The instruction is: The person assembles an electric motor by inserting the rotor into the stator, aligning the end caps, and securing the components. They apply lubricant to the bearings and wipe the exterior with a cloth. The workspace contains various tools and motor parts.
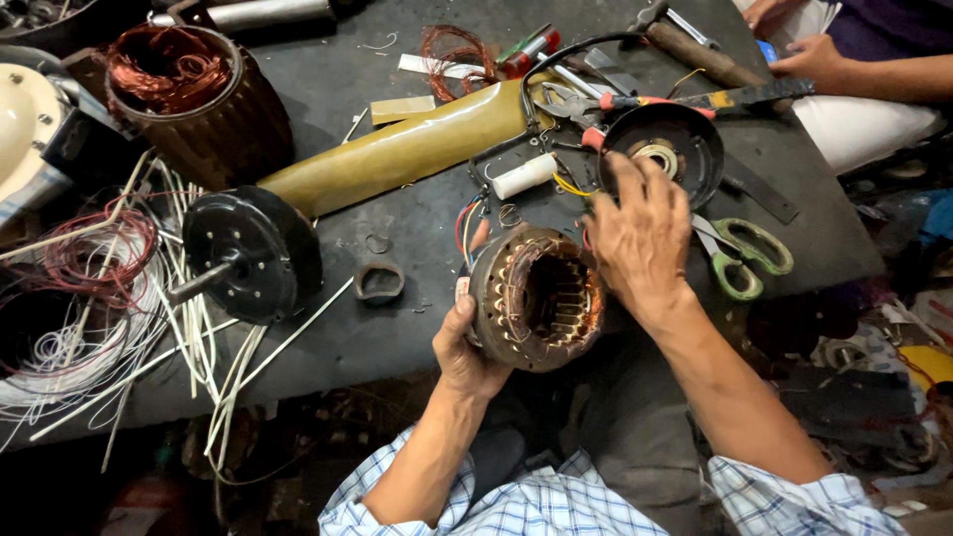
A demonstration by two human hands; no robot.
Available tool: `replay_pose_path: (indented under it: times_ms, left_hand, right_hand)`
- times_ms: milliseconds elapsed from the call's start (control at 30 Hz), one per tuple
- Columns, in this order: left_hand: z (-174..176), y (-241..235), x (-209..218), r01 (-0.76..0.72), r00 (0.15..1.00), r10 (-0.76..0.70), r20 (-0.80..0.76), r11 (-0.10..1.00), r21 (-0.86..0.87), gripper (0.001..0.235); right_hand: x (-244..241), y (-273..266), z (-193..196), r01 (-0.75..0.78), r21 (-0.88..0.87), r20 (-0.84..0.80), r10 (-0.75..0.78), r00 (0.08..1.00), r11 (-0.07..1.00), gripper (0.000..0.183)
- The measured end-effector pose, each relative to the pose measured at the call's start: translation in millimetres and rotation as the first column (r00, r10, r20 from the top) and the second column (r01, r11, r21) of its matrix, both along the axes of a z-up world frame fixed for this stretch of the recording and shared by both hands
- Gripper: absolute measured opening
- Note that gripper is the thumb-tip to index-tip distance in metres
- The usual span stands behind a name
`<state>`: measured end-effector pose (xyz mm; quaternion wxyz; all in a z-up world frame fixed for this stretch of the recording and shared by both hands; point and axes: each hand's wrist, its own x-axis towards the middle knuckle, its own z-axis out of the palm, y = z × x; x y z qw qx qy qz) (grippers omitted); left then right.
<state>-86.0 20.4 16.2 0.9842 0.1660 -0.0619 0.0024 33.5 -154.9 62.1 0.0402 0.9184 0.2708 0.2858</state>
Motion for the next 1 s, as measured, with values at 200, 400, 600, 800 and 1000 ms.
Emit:
replay_pose_path:
  times_ms: [200, 400, 600, 800, 1000]
  left_hand:
    - [-0.3, 1.0, -1.9, -0.001, 1.000, 0.002, -0.021, 1.000, 0.013, 0.103]
    - [2.2, 1.9, 1.6, 0.018, 1.000, -0.018, 0.006, 1.000, 0.023, 0.102]
    - [5.6, 0.4, -1.3, 0.005, 1.000, -0.005, 0.005, 1.000, 0.013, 0.102]
    - [6.0, -0.6, 0.4, -0.007, 0.999, 0.007, 0.044, 1.000, 0.012, 0.101]
    - [6.8, -0.3, 0.5, -0.004, 1.000, 0.003, 0.030, 1.000, 0.016, 0.102]
  right_hand:
    - [0.6, -5.1, -1.2, -0.039, 0.165, -0.040, 0.046, 0.998, 0.985, 0.023]
    - [54.8, -8.1, 9.3, -0.223, 0.195, -0.023, 0.232, 0.972, 0.955, 0.009]
    - [132.2, 41.9, -16.0, -0.107, -0.256, -0.026, 0.104, 0.994, 0.961, 0.016]
    - [152.3, 41.2, -28.2, -0.104, -0.357, -0.002, 0.111, 0.994, 0.928, 0.018]
    - [144.4, 17.1, -22.4, -0.332, -0.042, -0.021, 0.332, 0.943, 0.942, 0.020]
